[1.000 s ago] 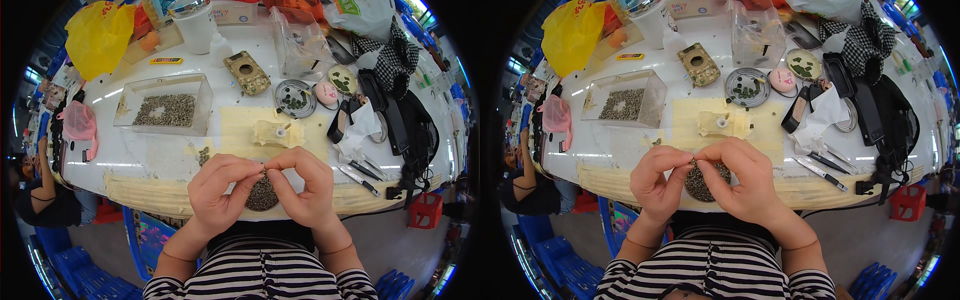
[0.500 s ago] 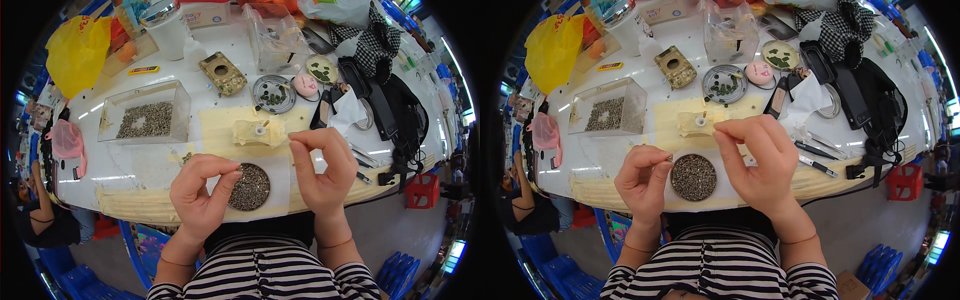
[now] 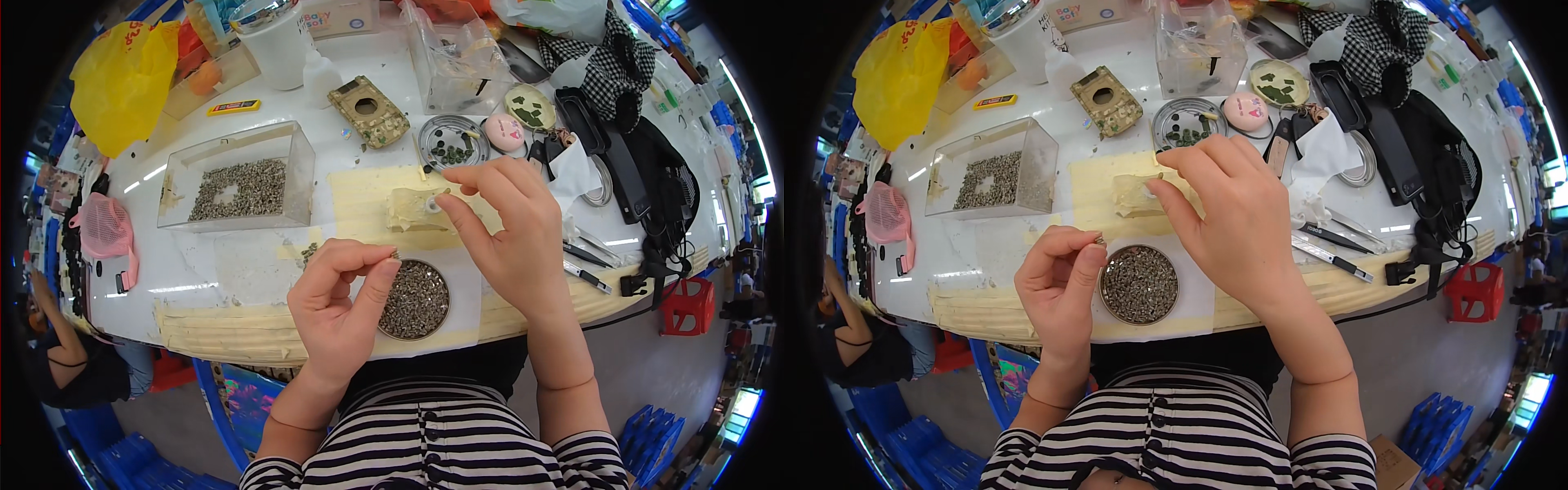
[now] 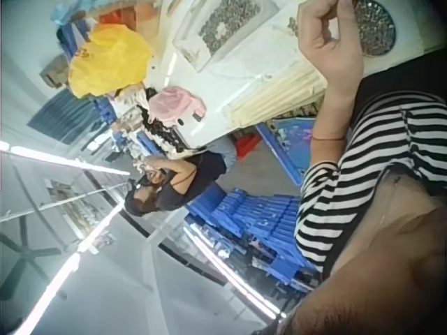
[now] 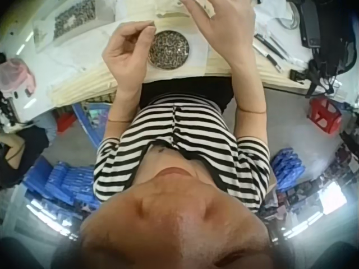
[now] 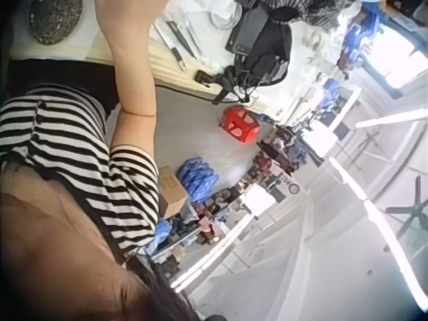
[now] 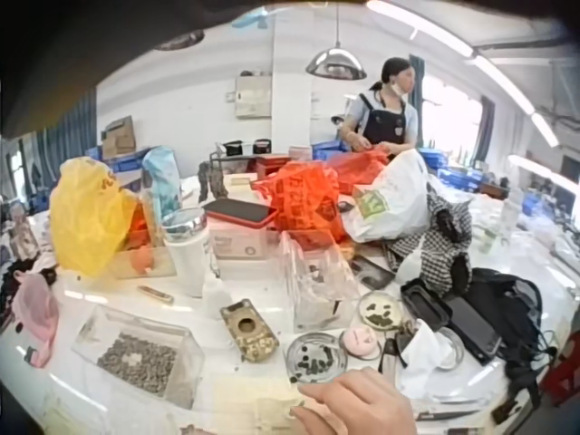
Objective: Manually picking and placing small metallic components onto an assembly base at a workbench.
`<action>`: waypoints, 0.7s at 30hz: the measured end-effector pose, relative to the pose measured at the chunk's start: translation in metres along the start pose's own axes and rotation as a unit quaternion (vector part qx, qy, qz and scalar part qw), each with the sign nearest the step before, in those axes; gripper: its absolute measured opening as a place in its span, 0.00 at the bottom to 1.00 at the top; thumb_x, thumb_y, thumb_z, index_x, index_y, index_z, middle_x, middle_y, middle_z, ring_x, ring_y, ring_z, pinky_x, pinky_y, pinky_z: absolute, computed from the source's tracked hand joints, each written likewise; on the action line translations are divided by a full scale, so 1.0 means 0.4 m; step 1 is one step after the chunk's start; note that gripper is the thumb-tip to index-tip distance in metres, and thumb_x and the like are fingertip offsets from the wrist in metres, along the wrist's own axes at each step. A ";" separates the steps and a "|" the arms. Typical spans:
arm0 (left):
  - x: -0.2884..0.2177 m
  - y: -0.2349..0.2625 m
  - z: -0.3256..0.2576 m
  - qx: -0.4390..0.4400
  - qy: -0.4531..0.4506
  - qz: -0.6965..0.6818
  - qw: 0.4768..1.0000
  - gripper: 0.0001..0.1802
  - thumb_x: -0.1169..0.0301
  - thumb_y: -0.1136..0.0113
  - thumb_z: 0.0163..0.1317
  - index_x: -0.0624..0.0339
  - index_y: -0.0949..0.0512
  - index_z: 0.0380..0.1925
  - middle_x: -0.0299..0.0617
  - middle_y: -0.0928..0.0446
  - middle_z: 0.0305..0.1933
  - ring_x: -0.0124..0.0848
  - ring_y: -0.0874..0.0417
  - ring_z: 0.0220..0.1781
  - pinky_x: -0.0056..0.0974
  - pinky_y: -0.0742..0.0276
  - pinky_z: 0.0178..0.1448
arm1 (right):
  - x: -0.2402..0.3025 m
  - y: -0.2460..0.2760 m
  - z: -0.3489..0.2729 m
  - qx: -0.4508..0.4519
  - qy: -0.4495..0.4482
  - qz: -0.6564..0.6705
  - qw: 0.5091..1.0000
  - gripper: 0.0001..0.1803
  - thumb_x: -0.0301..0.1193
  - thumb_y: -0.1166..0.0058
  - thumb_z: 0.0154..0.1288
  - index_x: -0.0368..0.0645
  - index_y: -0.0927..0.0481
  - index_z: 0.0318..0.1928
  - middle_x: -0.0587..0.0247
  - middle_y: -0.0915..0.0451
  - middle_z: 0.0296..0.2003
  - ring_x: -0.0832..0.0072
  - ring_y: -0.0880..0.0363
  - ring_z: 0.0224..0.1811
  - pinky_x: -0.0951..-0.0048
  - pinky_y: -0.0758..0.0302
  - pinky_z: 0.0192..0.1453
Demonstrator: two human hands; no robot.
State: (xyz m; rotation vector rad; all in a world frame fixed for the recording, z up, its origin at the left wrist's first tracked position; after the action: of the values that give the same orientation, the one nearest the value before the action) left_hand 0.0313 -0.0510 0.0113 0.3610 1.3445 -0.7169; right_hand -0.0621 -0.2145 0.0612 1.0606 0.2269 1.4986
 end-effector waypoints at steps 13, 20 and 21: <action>0.002 0.009 0.001 0.000 -0.030 0.044 0.999 0.09 0.84 0.32 0.60 0.66 0.14 0.40 0.40 0.18 0.37 0.28 0.21 0.40 0.30 0.28 0.46 | 0.043 0.046 -0.029 -0.117 0.025 0.116 0.986 0.06 0.23 0.33 0.58 0.38 0.18 0.35 0.62 0.19 0.31 0.67 0.23 0.32 0.70 0.27 0.38; 0.003 0.005 0.000 -0.001 -0.027 0.046 0.999 0.09 0.83 0.31 0.59 0.64 0.14 0.40 0.40 0.17 0.37 0.28 0.21 0.40 0.30 0.27 0.47 | 0.023 -0.010 -0.067 -0.083 -0.048 0.305 0.947 0.05 0.24 0.38 0.66 0.35 0.19 0.37 0.59 0.19 0.32 0.70 0.22 0.32 0.74 0.26 0.39; 0.002 0.005 0.001 -0.001 -0.027 0.045 0.999 0.09 0.83 0.31 0.59 0.64 0.14 0.40 0.40 0.17 0.37 0.28 0.20 0.40 0.30 0.27 0.47 | 0.023 -0.012 -0.068 -0.083 -0.046 0.300 0.949 0.05 0.24 0.38 0.67 0.35 0.19 0.37 0.59 0.19 0.32 0.69 0.22 0.32 0.74 0.26 0.39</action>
State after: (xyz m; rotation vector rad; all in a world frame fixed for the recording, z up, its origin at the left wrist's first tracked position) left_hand 0.0328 -0.0501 0.0101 0.3963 1.2699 -0.6455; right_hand -0.0770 -0.1938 0.0471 1.1118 -0.3155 1.9608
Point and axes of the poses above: each hand's wrist, its own z-axis towards the middle knuckle, its own y-axis out of the back of the hand, x = y × z, the point moved 5 cm from there along z, towards the middle knuckle
